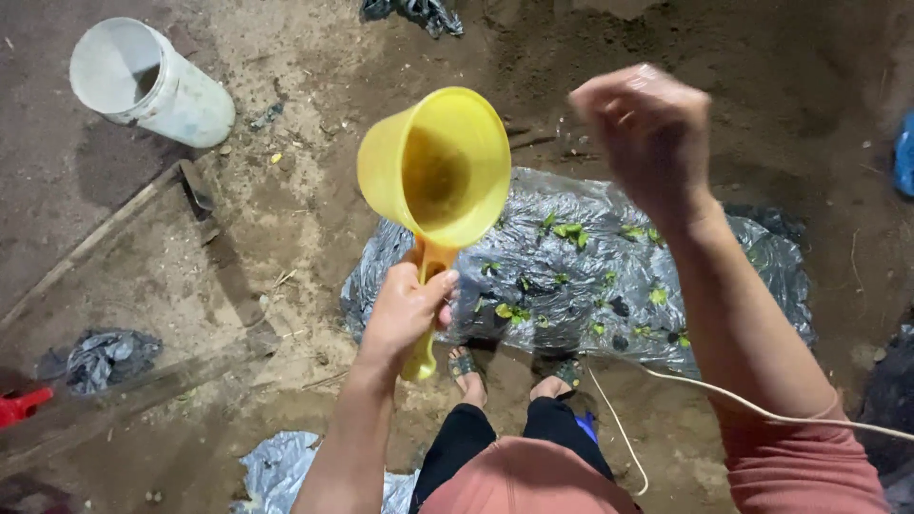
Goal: The person holds a yellow watering can and pours water onto small green seedlings planted in holes within a black plastic sheet. The person repeatedly dips their hand into the watering can and pours water over the plants.
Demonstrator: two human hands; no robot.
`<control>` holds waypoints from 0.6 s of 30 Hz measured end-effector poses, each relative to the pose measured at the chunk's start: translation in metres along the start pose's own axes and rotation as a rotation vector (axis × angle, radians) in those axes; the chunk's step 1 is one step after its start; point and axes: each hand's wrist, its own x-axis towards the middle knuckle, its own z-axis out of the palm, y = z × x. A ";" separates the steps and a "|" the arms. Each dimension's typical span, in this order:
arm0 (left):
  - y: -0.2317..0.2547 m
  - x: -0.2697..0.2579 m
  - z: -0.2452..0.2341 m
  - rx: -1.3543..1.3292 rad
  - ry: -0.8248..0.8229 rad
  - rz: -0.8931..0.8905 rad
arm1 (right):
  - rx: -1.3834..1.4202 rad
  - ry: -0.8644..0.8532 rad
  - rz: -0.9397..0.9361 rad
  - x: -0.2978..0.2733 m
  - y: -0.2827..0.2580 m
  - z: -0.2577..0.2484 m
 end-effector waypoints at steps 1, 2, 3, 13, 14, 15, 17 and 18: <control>0.003 -0.001 -0.002 0.035 0.017 0.006 | 0.083 0.109 0.061 -0.006 0.002 -0.005; -0.003 0.001 -0.004 0.043 0.014 0.002 | 0.082 0.113 0.069 -0.010 0.007 0.000; -0.007 0.005 -0.003 0.065 -0.004 0.031 | -0.133 -0.089 0.145 -0.011 0.014 0.001; -0.008 0.010 0.042 -0.022 -0.211 0.116 | -0.302 -0.769 0.201 -0.026 0.021 0.153; -0.014 0.015 0.047 -0.017 -0.218 0.117 | -0.307 -0.766 0.209 -0.022 0.012 0.147; -0.020 0.020 0.050 -0.037 -0.233 0.131 | -0.149 -0.814 0.393 -0.017 0.003 0.141; -0.022 0.022 0.054 -0.059 -0.247 0.141 | 0.014 -0.858 0.578 -0.008 -0.010 0.120; -0.018 0.019 0.054 -0.105 -0.262 0.117 | 0.059 -0.686 0.577 -0.005 -0.014 0.105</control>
